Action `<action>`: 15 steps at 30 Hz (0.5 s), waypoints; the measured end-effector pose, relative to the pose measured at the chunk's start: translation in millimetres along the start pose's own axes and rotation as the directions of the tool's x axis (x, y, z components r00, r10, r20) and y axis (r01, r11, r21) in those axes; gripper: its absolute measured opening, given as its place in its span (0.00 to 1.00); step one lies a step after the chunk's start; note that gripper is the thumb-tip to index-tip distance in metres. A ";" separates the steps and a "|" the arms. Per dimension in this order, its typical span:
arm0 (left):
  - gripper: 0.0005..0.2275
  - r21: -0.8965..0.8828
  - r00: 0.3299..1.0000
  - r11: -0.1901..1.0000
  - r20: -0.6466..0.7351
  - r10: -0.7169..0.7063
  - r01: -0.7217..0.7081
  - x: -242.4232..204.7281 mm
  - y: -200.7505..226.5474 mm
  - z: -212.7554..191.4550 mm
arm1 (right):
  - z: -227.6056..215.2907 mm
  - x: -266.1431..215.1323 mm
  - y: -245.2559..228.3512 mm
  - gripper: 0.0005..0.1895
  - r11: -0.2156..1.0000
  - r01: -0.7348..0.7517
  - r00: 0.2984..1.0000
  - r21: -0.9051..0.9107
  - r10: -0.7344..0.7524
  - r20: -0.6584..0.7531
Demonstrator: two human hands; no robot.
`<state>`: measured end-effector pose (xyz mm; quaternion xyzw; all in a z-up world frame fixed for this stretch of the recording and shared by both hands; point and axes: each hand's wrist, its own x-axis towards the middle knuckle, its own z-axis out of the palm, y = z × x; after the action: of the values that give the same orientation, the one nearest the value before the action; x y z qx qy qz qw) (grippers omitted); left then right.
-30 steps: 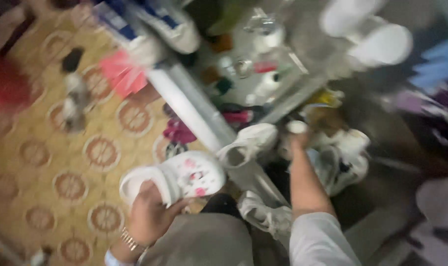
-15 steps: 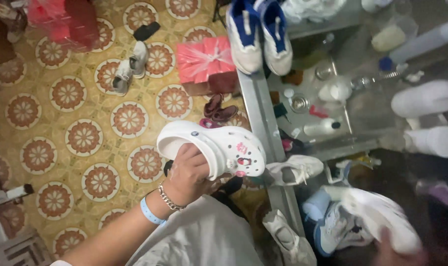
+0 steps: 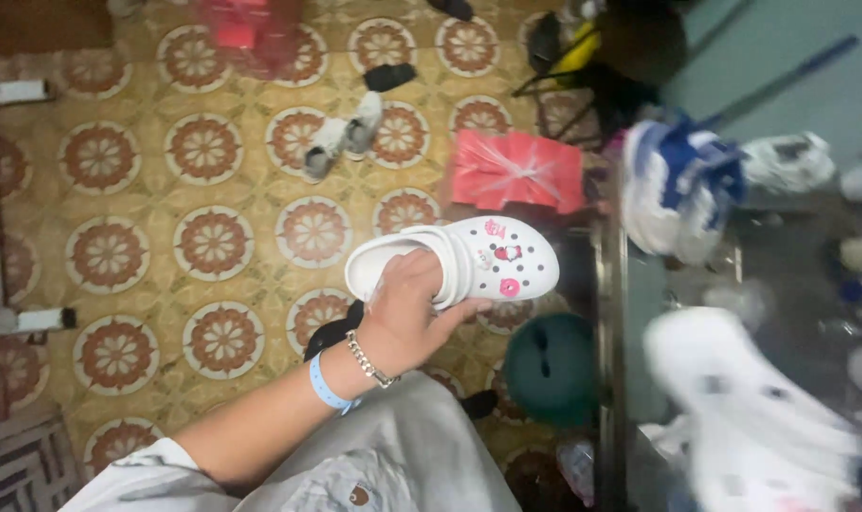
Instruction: The person picks up a pair of white Crocs with charms, applies liquid from a bottle to a cloth, and wipes the exterior and interior of one shoe. They repeat the wiping process on the same shoe multiple times while another person works nearby.
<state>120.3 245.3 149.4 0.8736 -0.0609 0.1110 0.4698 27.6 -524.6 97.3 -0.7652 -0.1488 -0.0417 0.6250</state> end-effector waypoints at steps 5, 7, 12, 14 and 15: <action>0.19 -0.067 0.988 0.986 0.032 -0.149 0.151 8.2 -63.2 -93.4 | 220.2 91.9 -20.1 0.33 0.940 0.116 0.916 0.320 -0.227 0.332; 0.18 -0.112 0.978 0.972 0.057 -0.200 0.205 7.3 -75.9 -126.0 | 356.0 149.2 -68.1 0.32 0.892 0.062 0.940 0.447 -0.202 0.273; 0.17 -0.295 0.971 0.929 0.153 -0.186 0.224 4.7 -76.5 -195.3 | 504.3 267.0 -121.4 0.23 0.761 -0.078 0.924 0.644 -0.187 0.333; 0.16 -0.333 0.954 0.902 0.213 -0.210 0.273 4.1 -81.2 -214.0 | 524.1 311.2 -91.1 0.19 0.728 -0.129 0.824 0.673 -0.299 0.482; 0.16 -0.331 0.956 0.903 0.198 -0.217 0.274 4.0 -86.7 -219.6 | 536.4 323.7 -88.9 0.19 0.725 -0.134 0.815 0.676 -0.307 0.491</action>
<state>112.4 476.3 197.7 0.7811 -0.0058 -0.0311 0.6236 245.5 67.4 146.7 -0.4478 -0.3714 0.2169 0.7839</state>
